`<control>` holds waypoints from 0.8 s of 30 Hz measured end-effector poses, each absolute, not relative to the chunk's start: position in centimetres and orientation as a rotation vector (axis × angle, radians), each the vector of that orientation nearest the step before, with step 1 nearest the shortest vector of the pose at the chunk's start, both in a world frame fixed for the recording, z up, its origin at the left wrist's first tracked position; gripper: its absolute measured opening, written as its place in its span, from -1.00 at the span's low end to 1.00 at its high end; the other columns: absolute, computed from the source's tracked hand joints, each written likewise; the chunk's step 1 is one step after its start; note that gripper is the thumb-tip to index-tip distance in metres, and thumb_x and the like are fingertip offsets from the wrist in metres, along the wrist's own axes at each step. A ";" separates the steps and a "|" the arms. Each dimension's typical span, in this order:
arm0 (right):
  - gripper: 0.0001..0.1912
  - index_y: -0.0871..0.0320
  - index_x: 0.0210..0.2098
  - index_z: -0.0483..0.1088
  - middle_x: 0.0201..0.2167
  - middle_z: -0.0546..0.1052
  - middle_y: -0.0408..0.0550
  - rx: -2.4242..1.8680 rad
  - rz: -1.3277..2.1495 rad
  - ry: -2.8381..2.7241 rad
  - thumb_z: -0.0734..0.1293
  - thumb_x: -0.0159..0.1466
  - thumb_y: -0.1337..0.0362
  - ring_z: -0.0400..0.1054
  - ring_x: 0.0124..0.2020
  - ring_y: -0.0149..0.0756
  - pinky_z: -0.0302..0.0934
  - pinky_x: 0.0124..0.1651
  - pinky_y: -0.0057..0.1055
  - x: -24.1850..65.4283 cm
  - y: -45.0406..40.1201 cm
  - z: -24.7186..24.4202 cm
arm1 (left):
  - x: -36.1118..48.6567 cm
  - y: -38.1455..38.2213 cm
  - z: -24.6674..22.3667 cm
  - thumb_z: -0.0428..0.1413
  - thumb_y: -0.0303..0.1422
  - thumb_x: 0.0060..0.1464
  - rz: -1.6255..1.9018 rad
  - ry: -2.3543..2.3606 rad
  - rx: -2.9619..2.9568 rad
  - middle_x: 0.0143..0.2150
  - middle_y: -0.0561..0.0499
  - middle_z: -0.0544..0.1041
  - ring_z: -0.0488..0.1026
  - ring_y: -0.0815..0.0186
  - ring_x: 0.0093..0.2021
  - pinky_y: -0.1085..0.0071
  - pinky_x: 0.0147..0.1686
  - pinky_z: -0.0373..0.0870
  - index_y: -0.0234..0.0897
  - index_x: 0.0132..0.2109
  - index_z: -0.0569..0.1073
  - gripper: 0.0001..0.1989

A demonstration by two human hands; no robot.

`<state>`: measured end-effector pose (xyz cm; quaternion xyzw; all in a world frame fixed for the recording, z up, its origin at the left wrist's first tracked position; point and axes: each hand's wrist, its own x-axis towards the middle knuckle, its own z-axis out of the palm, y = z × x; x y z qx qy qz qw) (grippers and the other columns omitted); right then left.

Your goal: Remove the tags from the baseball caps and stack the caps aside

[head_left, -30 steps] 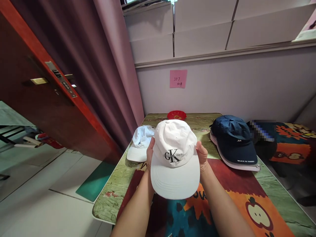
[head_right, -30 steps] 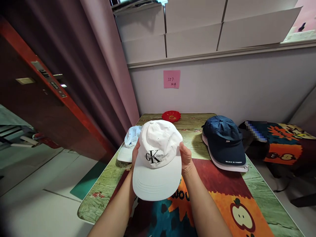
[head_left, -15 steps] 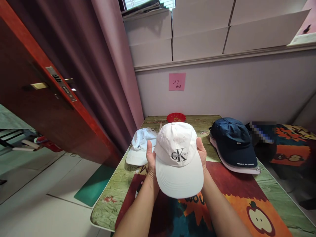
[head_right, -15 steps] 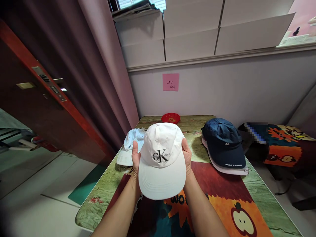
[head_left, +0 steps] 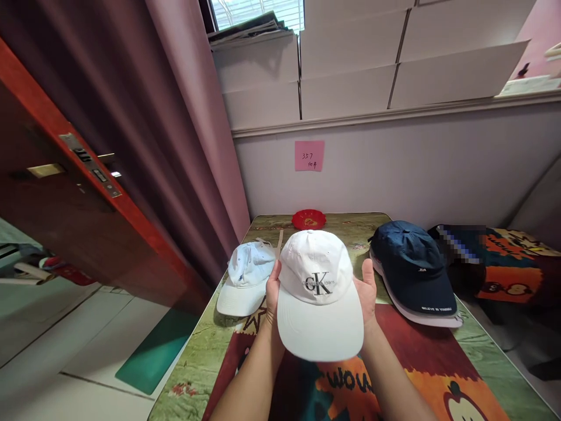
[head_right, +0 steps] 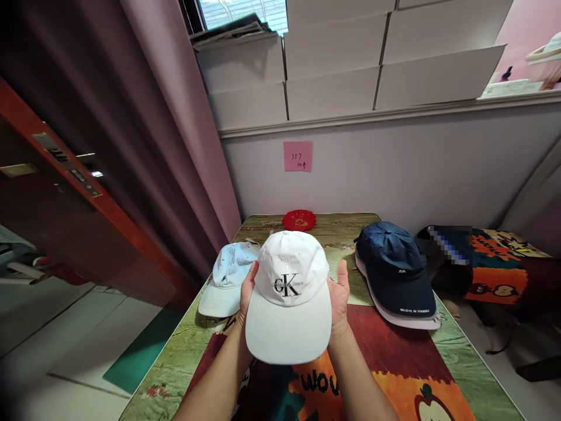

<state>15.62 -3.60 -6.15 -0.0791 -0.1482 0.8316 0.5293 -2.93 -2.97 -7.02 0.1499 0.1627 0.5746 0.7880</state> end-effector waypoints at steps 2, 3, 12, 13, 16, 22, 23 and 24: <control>-0.23 0.15 0.18 0.41 0.19 0.49 0.19 -0.260 2.058 -0.331 0.19 0.27 -0.30 0.24 0.32 0.14 0.02 0.30 0.30 15.2 -4.0 -6.3 | -3.3 -2.5 -6.6 -0.05 -0.08 0.31 1.283 0.383 0.270 0.17 -0.22 0.55 0.43 -0.03 0.24 -0.01 0.32 0.22 -0.35 0.26 0.43 -0.44; -0.29 0.19 0.16 0.42 0.15 0.52 0.20 -0.302 2.082 -0.301 0.22 0.30 -0.24 0.29 0.28 0.12 0.09 0.28 0.27 14.9 -4.5 -6.5 | -3.5 -2.3 -6.5 -0.04 -0.07 0.30 1.316 0.402 0.248 0.16 -0.22 0.55 0.43 -0.03 0.23 0.00 0.31 0.24 -0.35 0.25 0.45 -0.44; -0.51 0.04 0.17 0.43 0.06 0.61 -0.10 -0.569 1.725 -0.078 0.43 0.26 0.39 0.52 0.06 -0.27 0.47 0.05 -0.40 11.0 -11.8 -8.3 | -2.5 -2.3 -7.3 -0.12 -0.01 0.32 1.443 0.537 0.312 0.05 -0.17 0.62 0.48 0.03 0.17 0.07 0.24 0.34 -0.31 0.05 0.55 -0.46; -0.47 0.03 0.19 0.41 0.06 0.61 -0.10 -0.601 1.697 -0.103 0.44 0.25 0.38 0.53 0.06 -0.24 0.49 0.03 -0.37 11.5 -11.6 -8.1 | -2.0 -2.6 -7.8 -0.13 0.02 0.32 1.416 0.545 0.347 0.02 -0.18 0.63 0.50 0.03 0.14 0.06 0.21 0.37 -0.31 0.02 0.56 -0.43; -0.38 0.07 0.26 0.35 0.02 0.63 -0.05 -0.661 1.603 -0.192 0.45 0.22 0.37 0.54 0.04 -0.13 0.49 0.08 -0.22 14.6 -9.6 -6.5 | -0.8 -4.3 -10.2 -0.10 0.15 0.24 1.298 0.692 0.542 -0.09 -0.19 0.65 0.58 0.03 -0.03 0.04 0.04 0.48 -0.28 -0.03 0.55 -0.38; -0.55 0.07 0.17 0.42 0.01 0.63 -0.07 -0.576 1.220 -0.343 0.36 0.29 0.43 0.54 0.01 -0.25 0.45 0.11 -0.20 25.0 -2.4 -0.6 | -0.8 -9.3 -15.6 0.21 -0.20 0.06 1.041 1.262 1.491 -0.24 -0.13 0.63 0.55 0.07 -0.18 0.15 -0.10 0.48 -0.23 -0.25 0.57 -0.80; -0.59 0.08 0.13 0.44 -0.02 0.64 -0.08 -0.578 1.163 -0.342 0.33 0.31 0.45 0.55 -0.03 -0.28 0.47 0.08 -0.23 26.6 -1.3 -0.2 | -0.9 -9.9 -16.0 0.17 -0.25 0.08 1.033 1.271 1.623 -0.23 -0.11 0.62 0.55 0.09 -0.17 0.16 -0.08 0.46 -0.21 -0.27 0.57 -0.85; -0.62 0.10 0.09 0.45 -0.04 0.65 -0.08 -0.594 1.114 -0.329 0.32 0.31 0.47 0.56 -0.06 -0.31 0.47 0.06 -0.27 28.1 -0.4 -0.2 | -1.0 -10.3 -16.2 0.13 -0.29 0.11 1.033 1.263 1.720 -0.23 -0.10 0.61 0.54 0.11 -0.16 0.18 -0.07 0.45 -0.20 -0.29 0.57 -0.86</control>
